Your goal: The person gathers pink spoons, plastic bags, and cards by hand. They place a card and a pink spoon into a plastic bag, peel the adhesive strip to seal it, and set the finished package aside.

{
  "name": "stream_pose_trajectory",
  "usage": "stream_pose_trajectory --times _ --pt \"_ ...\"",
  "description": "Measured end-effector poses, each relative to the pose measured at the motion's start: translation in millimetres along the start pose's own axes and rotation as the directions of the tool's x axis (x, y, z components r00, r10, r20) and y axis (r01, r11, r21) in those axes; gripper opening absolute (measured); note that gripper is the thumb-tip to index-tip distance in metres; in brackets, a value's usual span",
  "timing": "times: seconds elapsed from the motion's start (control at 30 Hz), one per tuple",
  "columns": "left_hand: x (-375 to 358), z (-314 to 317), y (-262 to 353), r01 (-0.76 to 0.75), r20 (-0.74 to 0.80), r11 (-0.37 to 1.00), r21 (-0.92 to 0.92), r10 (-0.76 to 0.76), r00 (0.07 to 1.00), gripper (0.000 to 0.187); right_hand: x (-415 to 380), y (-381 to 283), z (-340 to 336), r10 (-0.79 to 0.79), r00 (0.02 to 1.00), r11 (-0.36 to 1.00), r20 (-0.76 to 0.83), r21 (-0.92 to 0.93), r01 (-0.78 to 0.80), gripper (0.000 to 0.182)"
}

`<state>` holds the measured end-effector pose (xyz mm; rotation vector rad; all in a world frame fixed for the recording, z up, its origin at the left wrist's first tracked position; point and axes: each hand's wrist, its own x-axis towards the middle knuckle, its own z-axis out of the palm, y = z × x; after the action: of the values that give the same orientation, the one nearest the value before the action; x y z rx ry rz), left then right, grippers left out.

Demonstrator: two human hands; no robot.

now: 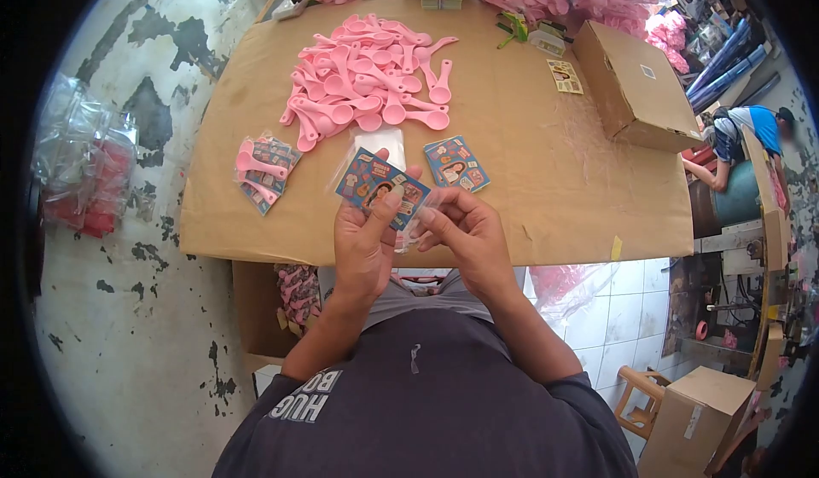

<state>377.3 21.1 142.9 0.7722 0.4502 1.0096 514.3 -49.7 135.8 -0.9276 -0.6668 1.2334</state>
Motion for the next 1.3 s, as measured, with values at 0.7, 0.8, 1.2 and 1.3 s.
stream_pose_trajectory --times 0.7,0.8,1.2,1.3 --pt "6.8 13.9 9.6 -0.053 0.043 0.978 -0.200 0.063 0.997 0.065 -4.6 9.9 -1.7 0.039 0.997 0.999 -0.072 0.023 -0.038 0.017" --pt "11.3 8.1 12.7 -0.075 0.053 0.973 -0.220 0.089 0.995 0.062 -9.5 5.1 3.4 0.093 0.994 0.996 -0.055 0.016 -0.092 0.015" --pt "4.2 9.9 13.0 0.036 0.093 0.953 -0.301 -0.008 0.996 0.055 -2.2 12.7 13.9 0.055 0.996 0.988 -0.075 -0.139 -0.065 0.015" --pt "4.1 3.9 8.1 0.058 0.127 0.954 -0.293 -0.022 0.992 0.051 -2.1 15.0 15.1 0.046 0.991 0.980 -0.124 -0.185 -0.069 0.017"
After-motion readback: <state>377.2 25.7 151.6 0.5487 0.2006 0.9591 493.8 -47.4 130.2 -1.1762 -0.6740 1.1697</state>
